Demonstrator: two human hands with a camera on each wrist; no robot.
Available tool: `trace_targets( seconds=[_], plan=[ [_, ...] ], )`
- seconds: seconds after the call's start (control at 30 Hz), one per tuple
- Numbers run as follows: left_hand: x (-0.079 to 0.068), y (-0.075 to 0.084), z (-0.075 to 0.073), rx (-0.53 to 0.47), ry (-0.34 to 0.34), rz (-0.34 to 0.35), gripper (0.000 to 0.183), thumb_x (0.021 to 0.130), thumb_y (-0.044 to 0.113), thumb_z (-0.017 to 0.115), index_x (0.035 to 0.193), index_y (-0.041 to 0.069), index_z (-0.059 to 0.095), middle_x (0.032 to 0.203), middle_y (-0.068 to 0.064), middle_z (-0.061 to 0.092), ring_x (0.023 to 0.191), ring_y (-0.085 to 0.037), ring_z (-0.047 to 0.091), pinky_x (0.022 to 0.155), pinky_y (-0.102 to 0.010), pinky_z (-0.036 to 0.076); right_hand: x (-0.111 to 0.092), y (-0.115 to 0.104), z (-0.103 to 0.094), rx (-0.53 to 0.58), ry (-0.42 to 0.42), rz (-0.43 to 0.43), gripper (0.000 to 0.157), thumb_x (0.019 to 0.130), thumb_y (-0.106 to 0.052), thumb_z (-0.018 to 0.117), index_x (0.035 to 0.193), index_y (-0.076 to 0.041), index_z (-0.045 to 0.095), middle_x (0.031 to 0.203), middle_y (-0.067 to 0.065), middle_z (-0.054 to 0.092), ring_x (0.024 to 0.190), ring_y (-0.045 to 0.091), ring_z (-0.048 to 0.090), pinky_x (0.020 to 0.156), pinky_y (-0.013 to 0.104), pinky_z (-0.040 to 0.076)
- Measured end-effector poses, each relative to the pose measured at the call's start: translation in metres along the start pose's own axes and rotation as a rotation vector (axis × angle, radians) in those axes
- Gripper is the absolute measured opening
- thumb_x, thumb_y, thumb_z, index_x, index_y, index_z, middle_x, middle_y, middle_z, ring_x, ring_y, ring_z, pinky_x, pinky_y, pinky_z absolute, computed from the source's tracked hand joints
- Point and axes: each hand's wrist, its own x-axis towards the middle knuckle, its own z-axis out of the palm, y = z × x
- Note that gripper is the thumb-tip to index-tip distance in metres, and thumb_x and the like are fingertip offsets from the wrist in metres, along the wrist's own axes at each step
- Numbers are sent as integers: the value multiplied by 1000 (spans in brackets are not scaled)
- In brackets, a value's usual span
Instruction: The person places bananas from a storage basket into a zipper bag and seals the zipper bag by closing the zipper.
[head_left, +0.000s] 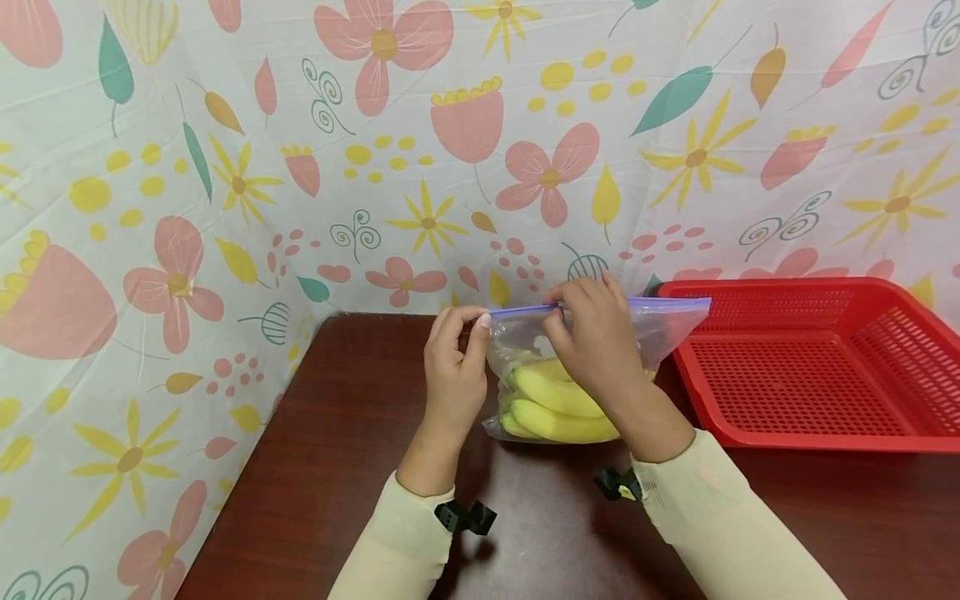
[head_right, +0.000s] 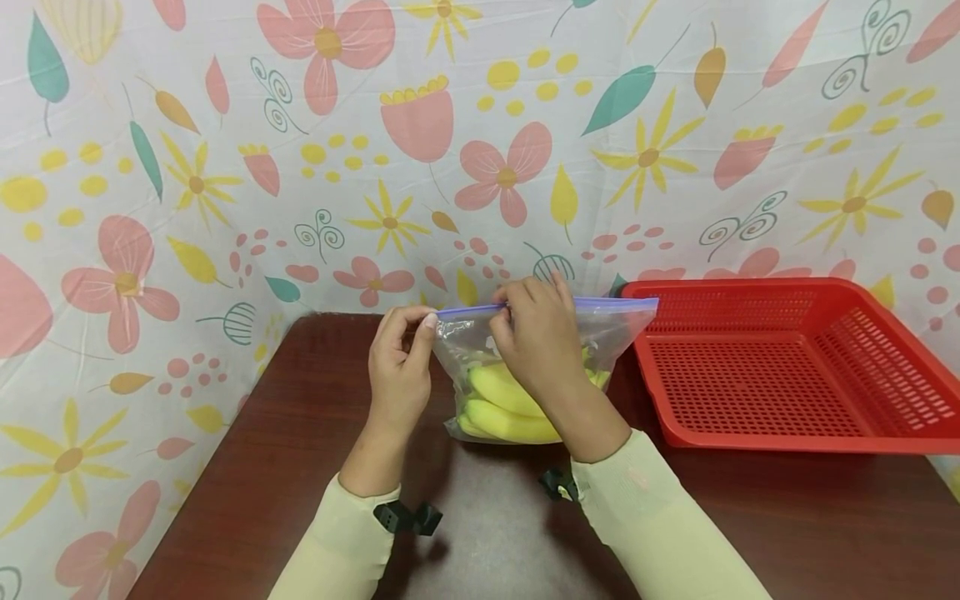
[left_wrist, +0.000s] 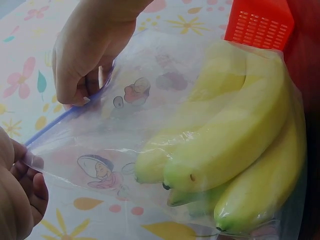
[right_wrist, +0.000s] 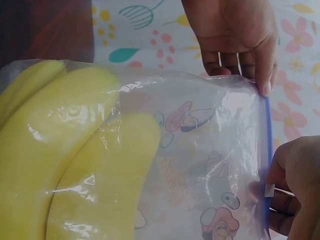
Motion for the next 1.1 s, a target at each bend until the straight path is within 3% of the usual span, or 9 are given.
trace_targets(
  seconds=[0.27, 1.1],
  plan=[
    [0, 0, -1, 7, -3, 7, 20, 103, 20, 58, 103, 3, 69, 91, -12, 59, 82, -17, 53, 71, -20, 46, 0, 2, -2, 4, 11, -5, 14, 87, -2, 54, 91, -1, 68, 92, 15, 69, 96, 35, 62, 101, 52, 44],
    [1, -2, -1, 0, -5, -1, 19, 103, 20, 58, 103, 4, 69, 91, -12, 59, 82, -18, 52, 71, -19, 46, -3, 5, -7, -26, 21, 33, 14, 87, -3, 55, 92, -3, 68, 92, 15, 69, 95, 33, 62, 94, 56, 43]
  ],
)
